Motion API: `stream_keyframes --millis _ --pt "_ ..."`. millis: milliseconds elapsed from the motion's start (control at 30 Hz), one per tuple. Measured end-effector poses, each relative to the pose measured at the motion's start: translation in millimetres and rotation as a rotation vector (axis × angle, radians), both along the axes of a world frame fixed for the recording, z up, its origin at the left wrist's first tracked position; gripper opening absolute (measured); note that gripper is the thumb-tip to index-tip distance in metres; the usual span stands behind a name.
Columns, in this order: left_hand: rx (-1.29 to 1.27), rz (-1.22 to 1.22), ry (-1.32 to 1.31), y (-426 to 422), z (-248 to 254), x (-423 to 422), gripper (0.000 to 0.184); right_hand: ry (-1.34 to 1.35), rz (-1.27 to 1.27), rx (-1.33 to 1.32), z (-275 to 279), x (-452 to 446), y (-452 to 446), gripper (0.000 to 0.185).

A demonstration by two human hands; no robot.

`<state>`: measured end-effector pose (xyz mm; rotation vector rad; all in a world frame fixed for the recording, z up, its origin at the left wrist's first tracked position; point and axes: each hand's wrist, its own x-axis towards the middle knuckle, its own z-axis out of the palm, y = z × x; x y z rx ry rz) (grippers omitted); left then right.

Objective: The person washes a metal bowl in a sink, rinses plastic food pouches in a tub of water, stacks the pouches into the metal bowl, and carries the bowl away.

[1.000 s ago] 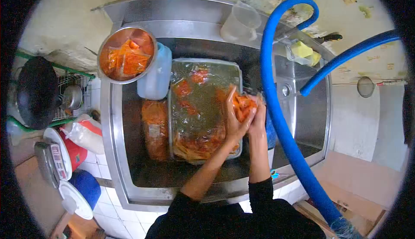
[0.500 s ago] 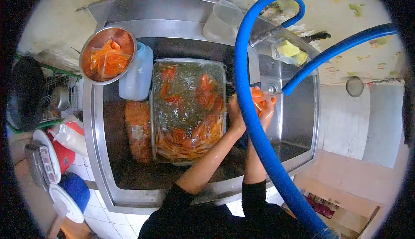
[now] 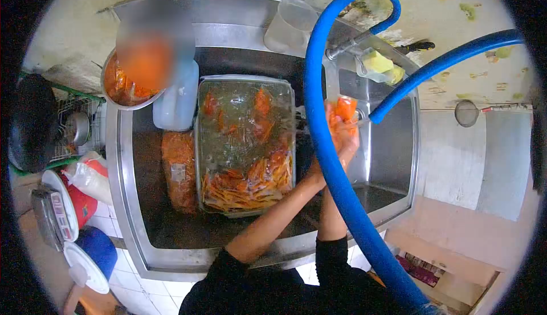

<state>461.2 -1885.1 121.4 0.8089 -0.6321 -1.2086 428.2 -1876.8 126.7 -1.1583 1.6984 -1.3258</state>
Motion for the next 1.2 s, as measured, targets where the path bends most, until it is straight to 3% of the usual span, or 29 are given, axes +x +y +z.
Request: stream_keyframes --millis 33,100,133,167,233,300,333,367,400,567,633,700,767,833,867,933,1000,1100,1167,1200 --pt "-0.003 0.001 -0.004 2.1 1.8 5.0 0.05 -0.043 0.002 -0.01 -0.3 1.9 4.3 0.028" --pt "-0.193 0.027 -0.292 8.6 1.9 16.4 0.047 -0.129 -0.003 -0.026 -2.8 1.9 7.1 0.028" --pt "-0.219 0.127 -0.326 1.8 1.8 16.0 0.035 -0.159 -0.008 -0.034 -7.4 -0.3 5.6 0.028" --pt "-0.218 0.125 -0.324 -1.6 1.6 17.0 0.035 -0.191 -0.015 -0.044 -14.5 -4.9 2.2 0.029" --pt "-0.125 0.039 -0.185 -7.8 0.0 20.3 0.02 -0.276 -0.017 -0.047 -30.2 -18.3 -5.6 0.029" --pt "-0.009 -0.002 -0.16 -14.7 -3.1 25.4 0.017 -0.378 -0.002 -0.059 -47.4 -23.4 -5.2 0.03" --pt "0.11 -0.049 -0.137 -17.4 -5.1 27.3 0.015 -0.31 -0.021 -0.061 -7.8 10.1 2.4 0.031" --pt "0.228 -0.098 -0.113 -21.2 -6.2 27.0 0.015 -0.494 -0.061 -0.026 0.5 16.0 3.5 0.034" --pt "0.228 0.045 0.027 -28.9 -1.3 27.1 0.029 -0.677 -0.119 0.004 8.8 22.0 4.6 0.037" --pt "0.295 -0.053 -0.11 -9.2 1.9 40.1 0.021 -0.769 -0.135 0.104 8.4 23.2 2.7 0.035" --pt "0.137 -0.02 -0.17 1.7 -18.3 38.4 0.022 -0.709 -0.055 0.033 -6.4 14.8 0.6 0.028" --pt "0.063 -0.029 -0.466 4.8 -29.7 49.2 0.019 -0.423 -0.037 0.079 -15.2 11.5 3.4 0.025" --pt "0.132 0.121 -0.145 -6.9 -26.8 49.9 0.024 -0.173 -0.032 -0.004 -17.2 19.5 2.0 0.029" --pt "0.093 0.247 0.018 -17.3 -22.3 48.8 0.03 -0.23 -0.007 -0.066 -17.1 25.8 3.9 0.033" --pt "0.165 -0.027 0.199 -16.5 -25.2 51.6 0.031 -0.387 0.005 -0.056 -5.0 34.3 4.6 0.033" --pt "0.234 -0.29 0.384 -14.9 -27.8 53.8 0.032 -0.615 0.01 -0.005 4.7 44.6 10.8 0.034" --pt "0.08 -0.231 -0.465 -11.8 -26.3 47.0 0.039 -0.617 -0.017 0.046 3.0 42.4 21.5 0.035" --pt "-0.088 -0.041 -1.028 -7.6 -26.1 31.7 0.065 -0.537 -0.035 0.049 -3.8 32.2 17.1 0.035" --pt "-0.073 -0.284 -1.05 2.9 -11.8 35.3 0.068 -0.496 -0.034 0.058 -4.4 26.6 13.7 0.035" --pt "-0.123 -0.284 -1.139 9.5 -7.8 37.0 0.066 -0.477 -0.03 0.065 -3.9 24.6 12.1 0.036"
